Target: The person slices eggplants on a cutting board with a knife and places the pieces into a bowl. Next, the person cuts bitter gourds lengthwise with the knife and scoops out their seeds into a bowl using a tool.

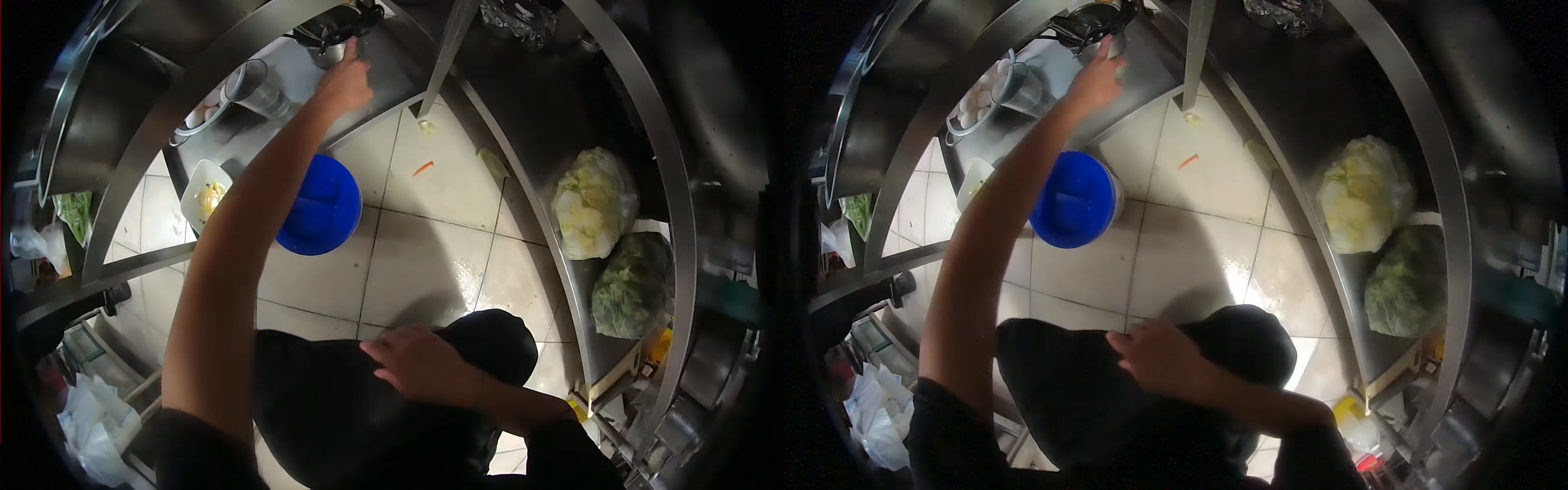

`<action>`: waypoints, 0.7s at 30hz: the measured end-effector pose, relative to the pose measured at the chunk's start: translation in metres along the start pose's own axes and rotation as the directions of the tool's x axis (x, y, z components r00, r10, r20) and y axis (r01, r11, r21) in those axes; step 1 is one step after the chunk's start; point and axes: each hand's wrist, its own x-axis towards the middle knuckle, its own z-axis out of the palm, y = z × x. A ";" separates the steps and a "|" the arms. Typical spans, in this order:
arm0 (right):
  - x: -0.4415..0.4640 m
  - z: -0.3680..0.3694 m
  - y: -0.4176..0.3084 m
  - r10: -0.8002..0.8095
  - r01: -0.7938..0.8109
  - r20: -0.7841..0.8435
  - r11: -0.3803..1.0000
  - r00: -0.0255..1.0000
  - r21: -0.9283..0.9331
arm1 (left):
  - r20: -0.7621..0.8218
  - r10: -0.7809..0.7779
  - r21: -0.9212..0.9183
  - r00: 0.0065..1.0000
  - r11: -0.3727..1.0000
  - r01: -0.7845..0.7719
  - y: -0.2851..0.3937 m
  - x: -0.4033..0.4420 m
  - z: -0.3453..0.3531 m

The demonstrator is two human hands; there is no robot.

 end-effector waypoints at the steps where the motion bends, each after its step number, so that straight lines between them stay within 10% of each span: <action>1: 0.002 -0.001 -0.002 -0.053 0.053 -0.007 0.999 0.999 0.009 | -0.041 -0.035 0.028 0.999 0.999 0.036 -0.010 0.021 0.014; 6: -0.013 -0.002 -0.013 -0.022 0.024 -0.023 0.992 1.000 0.123 | 0.047 -0.181 -0.077 0.982 0.980 0.184 -0.005 0.021 0.009; 21: -0.015 -0.016 -0.006 0.003 0.005 -0.045 0.985 0.999 0.174 | -0.210 0.225 -0.045 0.951 0.970 -0.239 0.004 -0.138 0.016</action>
